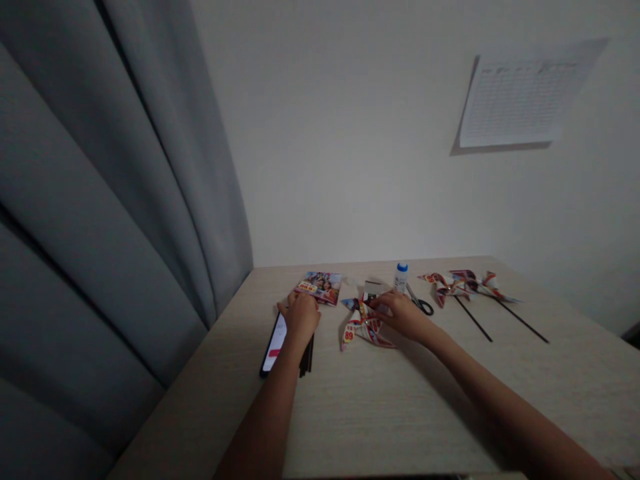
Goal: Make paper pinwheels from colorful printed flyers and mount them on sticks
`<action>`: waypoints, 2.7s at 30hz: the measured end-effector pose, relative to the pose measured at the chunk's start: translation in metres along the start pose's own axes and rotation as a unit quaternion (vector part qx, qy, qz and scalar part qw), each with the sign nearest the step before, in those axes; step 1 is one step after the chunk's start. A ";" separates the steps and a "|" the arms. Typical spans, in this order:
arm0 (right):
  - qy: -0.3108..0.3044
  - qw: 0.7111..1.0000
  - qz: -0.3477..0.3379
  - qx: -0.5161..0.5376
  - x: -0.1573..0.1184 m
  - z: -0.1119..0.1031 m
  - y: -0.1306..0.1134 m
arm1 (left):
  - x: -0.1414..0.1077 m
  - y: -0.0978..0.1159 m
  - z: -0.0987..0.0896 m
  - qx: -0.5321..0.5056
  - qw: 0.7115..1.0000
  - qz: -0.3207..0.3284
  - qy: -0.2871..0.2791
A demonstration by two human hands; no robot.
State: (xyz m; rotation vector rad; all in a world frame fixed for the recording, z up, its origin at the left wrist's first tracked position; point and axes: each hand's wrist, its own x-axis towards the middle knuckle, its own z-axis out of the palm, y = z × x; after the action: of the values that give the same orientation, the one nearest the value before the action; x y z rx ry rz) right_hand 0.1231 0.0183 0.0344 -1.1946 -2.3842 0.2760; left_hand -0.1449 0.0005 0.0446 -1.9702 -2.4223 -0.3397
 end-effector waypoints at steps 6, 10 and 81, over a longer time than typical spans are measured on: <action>0.033 0.999 -0.002 0.005 -0.010 0.004 0.010 | -0.001 -0.005 -0.003 0.009 1.000 0.003 0.010; 0.072 0.997 0.020 0.023 -0.012 0.014 0.013 | -0.001 -0.006 -0.005 0.021 1.000 -0.002 0.000; 0.054 0.995 0.041 -0.068 -0.012 0.031 -0.009 | -0.007 0.024 0.018 -0.029 0.997 0.055 -0.051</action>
State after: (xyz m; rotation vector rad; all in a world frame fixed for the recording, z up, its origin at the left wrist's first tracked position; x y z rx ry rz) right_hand 0.1082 0.0038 0.0071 -1.3375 -2.2942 0.0726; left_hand -0.1180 0.0016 0.0298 -2.1857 -2.3760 -0.3194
